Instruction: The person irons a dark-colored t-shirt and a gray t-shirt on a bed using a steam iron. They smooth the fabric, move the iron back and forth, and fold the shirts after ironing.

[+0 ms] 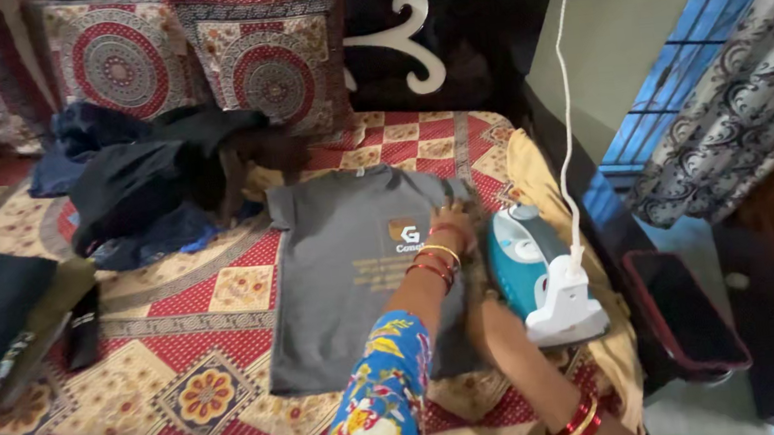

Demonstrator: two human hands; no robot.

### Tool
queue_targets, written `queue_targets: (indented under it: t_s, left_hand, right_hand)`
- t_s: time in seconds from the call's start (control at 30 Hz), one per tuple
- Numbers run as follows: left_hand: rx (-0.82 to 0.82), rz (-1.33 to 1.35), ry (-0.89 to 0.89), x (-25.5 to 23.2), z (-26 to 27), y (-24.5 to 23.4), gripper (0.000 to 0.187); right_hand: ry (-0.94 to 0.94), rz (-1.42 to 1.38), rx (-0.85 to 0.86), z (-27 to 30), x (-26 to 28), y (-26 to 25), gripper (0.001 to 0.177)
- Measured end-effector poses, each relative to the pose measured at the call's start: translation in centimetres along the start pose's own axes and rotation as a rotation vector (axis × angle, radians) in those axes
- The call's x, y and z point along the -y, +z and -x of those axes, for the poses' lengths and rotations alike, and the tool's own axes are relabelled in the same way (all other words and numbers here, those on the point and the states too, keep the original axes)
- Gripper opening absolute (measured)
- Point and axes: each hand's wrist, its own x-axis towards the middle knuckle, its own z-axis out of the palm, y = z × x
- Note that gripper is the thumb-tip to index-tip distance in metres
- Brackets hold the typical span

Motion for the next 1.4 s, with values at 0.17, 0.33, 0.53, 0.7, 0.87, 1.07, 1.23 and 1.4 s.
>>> queue_targets:
  t_s: [0.17, 0.33, 0.53, 0.7, 0.87, 1.07, 1.23, 1.4]
  left_hand:
    - [-0.128, 0.143, -0.093, -0.5, -2.8, 2.9, 0.050]
    - [-0.277, 0.299, -0.166, 0.9, -3.5, 2.1, 0.054]
    - [-0.846, 0.890, -0.329, 8.4, 0.4, -2.7, 0.034]
    - [-1.335, 1.011, -0.661, 21.4, 6.7, -1.6, 0.034]
    - [-0.698, 1.636, -0.986, 32.5, 17.8, -0.7, 0.058]
    - [-0.620, 1.730, -0.868, 36.9, 25.7, -1.7, 0.057]
    - [-0.552, 1.586, -0.953, 36.8, 27.5, -1.4, 0.071]
    - [-0.538, 1.919, -0.803, 33.6, 30.2, 0.0, 0.047]
  right_hand:
    - [-0.159, 0.170, 0.064, 2.4, 1.0, -2.0, 0.038]
    - [-0.235, 0.179, 0.092, 3.5, 2.0, -3.7, 0.042]
    - [-0.468, 0.045, -0.161, 5.9, 3.6, -5.8, 0.059]
    - [-0.584, -0.181, -0.263, 8.9, 7.0, -7.7, 0.061]
    - [-0.757, -0.130, -0.207, 11.7, 9.7, -8.0, 0.038]
    - [-0.598, 0.078, -0.258, 11.6, 9.7, -10.2, 0.034]
    - [-0.635, -0.076, -0.498, 12.6, 9.6, -13.5, 0.027]
    - [-0.650, -0.152, -0.615, 14.1, 10.1, -16.7, 0.022]
